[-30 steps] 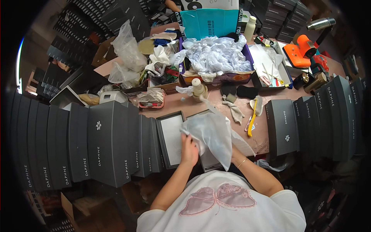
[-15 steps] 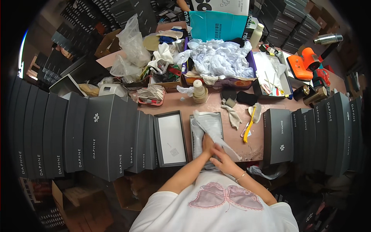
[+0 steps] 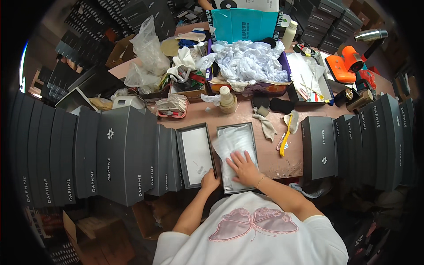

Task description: Packaging finished shoes into individual shoe boxes with wrapping paper.

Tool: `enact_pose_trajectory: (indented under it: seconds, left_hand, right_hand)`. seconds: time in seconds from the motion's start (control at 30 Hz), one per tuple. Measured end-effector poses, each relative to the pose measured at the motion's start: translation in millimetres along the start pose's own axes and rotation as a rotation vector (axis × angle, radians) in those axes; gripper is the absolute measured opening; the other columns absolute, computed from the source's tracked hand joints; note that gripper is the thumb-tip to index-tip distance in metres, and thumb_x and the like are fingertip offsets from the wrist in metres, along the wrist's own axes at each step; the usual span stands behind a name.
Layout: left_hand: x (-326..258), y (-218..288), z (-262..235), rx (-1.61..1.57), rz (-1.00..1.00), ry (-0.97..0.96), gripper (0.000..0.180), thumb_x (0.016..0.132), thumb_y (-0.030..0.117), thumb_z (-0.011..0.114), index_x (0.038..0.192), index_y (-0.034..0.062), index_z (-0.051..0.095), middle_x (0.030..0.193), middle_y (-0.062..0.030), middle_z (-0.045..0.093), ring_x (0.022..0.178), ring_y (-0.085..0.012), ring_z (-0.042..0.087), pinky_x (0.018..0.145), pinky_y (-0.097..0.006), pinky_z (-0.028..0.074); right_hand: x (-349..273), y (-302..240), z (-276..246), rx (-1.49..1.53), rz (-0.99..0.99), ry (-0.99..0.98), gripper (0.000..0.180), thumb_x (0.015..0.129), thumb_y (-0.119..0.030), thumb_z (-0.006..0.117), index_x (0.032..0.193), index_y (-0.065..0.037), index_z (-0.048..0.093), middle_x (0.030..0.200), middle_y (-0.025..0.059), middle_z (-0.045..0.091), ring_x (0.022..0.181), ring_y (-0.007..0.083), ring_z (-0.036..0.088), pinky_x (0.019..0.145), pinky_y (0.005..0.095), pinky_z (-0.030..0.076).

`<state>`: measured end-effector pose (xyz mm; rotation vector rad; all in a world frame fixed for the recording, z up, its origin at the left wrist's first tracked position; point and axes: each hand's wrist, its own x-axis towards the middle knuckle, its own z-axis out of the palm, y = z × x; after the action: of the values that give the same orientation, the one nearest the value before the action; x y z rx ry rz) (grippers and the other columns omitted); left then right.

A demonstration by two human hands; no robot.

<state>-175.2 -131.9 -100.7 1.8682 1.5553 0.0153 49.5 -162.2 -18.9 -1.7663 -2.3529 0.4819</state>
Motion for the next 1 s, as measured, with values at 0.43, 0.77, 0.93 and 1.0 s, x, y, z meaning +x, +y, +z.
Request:
enact_pose_trajectory:
  seconds: [0.43, 0.77, 0.93, 1.0]
  left_hand:
    - [-62, 61, -84, -1.145, 0.154, -0.317, 0.046, 0.094, 0.026, 0.055, 0.128, -0.0023, 0.044, 0.118, -0.0113, 0.054, 0.109, -0.0204, 0.054, 0.092, -0.030, 0.043]
    - [21, 20, 10, -0.868, 0.117, -0.180, 0.044, 0.098, 0.030, 0.047, 0.122, -0.0058, 0.046, 0.106, -0.0151, 0.060, 0.098, -0.0228, 0.057, 0.087, -0.034, 0.045]
    - [25, 8, -7, -1.214, -0.142, -0.526, 0.062, 0.092, 0.049, 0.053, 0.132, 0.0031, 0.044, 0.130, -0.0121, 0.050, 0.121, -0.0263, 0.046, 0.100, -0.042, 0.039]
    - [-9, 42, -17, -1.361, -0.102, -0.452, 0.066, 0.090, 0.049, 0.054, 0.135, 0.0029, 0.040, 0.131, -0.0118, 0.049, 0.123, -0.0267, 0.045, 0.102, -0.041, 0.039]
  right_hand:
    - [-33, 25, -62, 1.168, 0.558, 0.232, 0.056, 0.093, -0.041, 0.052, 0.129, 0.002, 0.049, 0.119, 0.0174, 0.059, 0.105, 0.0218, 0.058, 0.090, 0.0320, 0.045]
    - [-26, 44, 31, 0.878, 0.822, 0.210, 0.071, 0.082, -0.060, 0.057, 0.123, -0.002, 0.058, 0.097, 0.0238, 0.067, 0.090, 0.0338, 0.066, 0.082, 0.0392, 0.050]
    - [-41, 23, 41, 1.035, 0.755, 0.302, 0.076, 0.084, -0.051, 0.061, 0.141, -0.007, 0.039, 0.140, 0.0228, 0.041, 0.123, 0.0303, 0.047, 0.103, 0.0369, 0.036]
    - [-65, 5, 6, 1.151, 0.539, 0.320, 0.084, 0.084, -0.048, 0.062, 0.148, -0.012, 0.022, 0.150, 0.0241, 0.018, 0.138, 0.0357, 0.022, 0.113, 0.0398, 0.019]
